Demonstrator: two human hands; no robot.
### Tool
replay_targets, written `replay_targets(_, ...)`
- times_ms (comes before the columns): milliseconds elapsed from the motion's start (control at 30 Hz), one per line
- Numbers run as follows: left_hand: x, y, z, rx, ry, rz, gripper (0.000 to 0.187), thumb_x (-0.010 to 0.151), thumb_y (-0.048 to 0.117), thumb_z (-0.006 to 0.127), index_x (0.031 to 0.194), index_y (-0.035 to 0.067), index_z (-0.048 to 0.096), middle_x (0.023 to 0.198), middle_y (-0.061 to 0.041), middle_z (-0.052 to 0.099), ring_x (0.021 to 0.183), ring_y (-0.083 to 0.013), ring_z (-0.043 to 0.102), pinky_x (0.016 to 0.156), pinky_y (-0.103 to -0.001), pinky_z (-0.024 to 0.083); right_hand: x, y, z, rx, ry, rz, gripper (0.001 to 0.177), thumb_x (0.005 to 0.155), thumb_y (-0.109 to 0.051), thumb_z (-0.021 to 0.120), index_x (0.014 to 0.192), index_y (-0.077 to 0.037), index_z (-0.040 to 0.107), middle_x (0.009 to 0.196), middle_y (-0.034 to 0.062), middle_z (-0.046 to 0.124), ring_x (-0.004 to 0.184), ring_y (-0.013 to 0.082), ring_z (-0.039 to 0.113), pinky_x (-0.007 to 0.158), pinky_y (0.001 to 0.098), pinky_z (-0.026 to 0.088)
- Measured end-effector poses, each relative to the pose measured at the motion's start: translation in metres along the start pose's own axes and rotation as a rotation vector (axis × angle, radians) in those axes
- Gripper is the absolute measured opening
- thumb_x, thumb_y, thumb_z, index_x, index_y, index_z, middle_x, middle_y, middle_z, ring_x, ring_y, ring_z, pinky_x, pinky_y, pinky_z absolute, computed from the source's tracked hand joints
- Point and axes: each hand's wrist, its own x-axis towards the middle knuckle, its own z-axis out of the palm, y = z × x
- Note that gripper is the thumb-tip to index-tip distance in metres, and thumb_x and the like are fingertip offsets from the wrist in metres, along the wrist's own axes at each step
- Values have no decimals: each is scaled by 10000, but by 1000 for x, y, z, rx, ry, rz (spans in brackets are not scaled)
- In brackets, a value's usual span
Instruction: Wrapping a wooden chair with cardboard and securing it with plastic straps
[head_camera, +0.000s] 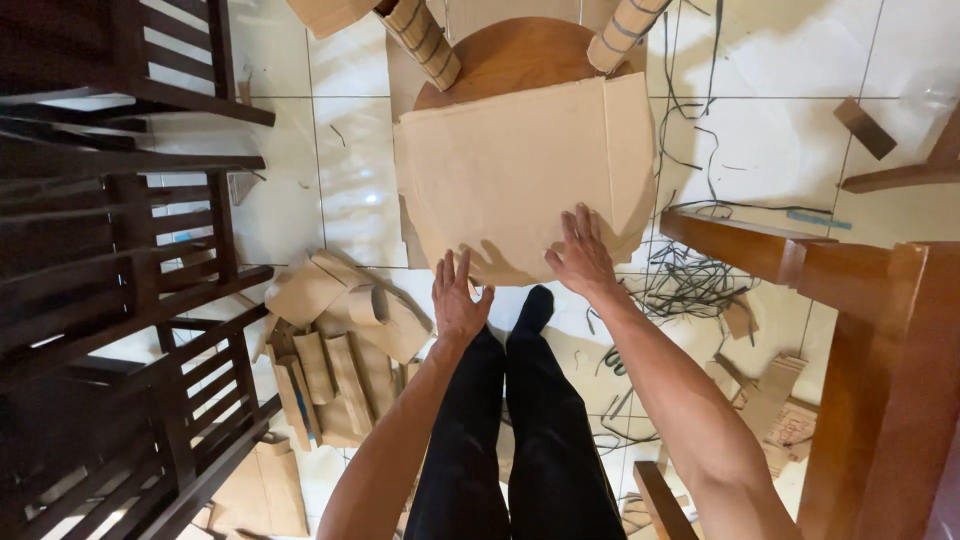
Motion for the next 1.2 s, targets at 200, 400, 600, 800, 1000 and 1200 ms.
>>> replay_targets(200, 71, 10, -9, 8, 59, 10, 938, 880, 410, 714, 1658, 200, 235, 1690, -205, 226, 1557, -412, 234, 1272, -525, 229, 0, -21, 7, 63, 36, 74, 844, 937, -432, 601, 1585, 34, 328, 1667, 299, 185, 1550, 475, 132, 1282, 510, 192)
replay_targets(400, 132, -6, -12, 103, 24, 35, 956, 883, 359, 734, 1670, 204, 214, 1737, -120, 94, 1577, -423, 109, 1292, -479, 216, 20, -37, 17, 106, 95, 117, 850, 954, -431, 601, 1600, 36, 305, 1675, 287, 172, 1548, 480, 116, 1289, 510, 163)
replay_targets(600, 126, 22, -38, 185, -47, 42, 1239, 765, 455, 857, 1681, 191, 65, 1739, -118, -16, 1558, -497, 32, 1251, -554, 306, 21, -32, 1, -9, 207, 99, 838, 927, -380, 667, 1612, -24, 342, 1670, 264, 220, 1537, 481, 164, 1245, 572, 212)
replay_targets(800, 133, 17, -29, 225, -136, 89, 1545, 641, 666, 899, 1657, 97, -117, 1706, -229, -148, 1513, -579, -124, 1210, -635, 297, 49, -12, -18, 53, 113, 327, 1254, 827, -627, 771, 1682, -91, 27, 1692, 255, -76, 1551, 483, -56, 1210, 688, 233)
replay_targets(1000, 137, 31, -26, 267, -233, 35, 1639, 620, 716, 900, 1614, 30, -208, 1657, -297, -242, 1465, -625, -211, 1207, -689, 208, 68, -8, -14, -44, -28, 436, 1333, 822, -657, 767, 1667, -54, -70, 1671, 275, -165, 1534, 500, -119, 1155, 666, 359)
replay_targets(1200, 154, 34, -21, 371, -340, -83, 1703, 594, 769, 883, 1571, 36, -304, 1622, -291, -328, 1444, -615, -271, 1175, -677, 266, 75, -5, -14, -37, -93, 440, 1347, 830, -654, 744, 1648, -42, -135, 1650, 290, -226, 1509, 517, -198, 1163, 689, 317)
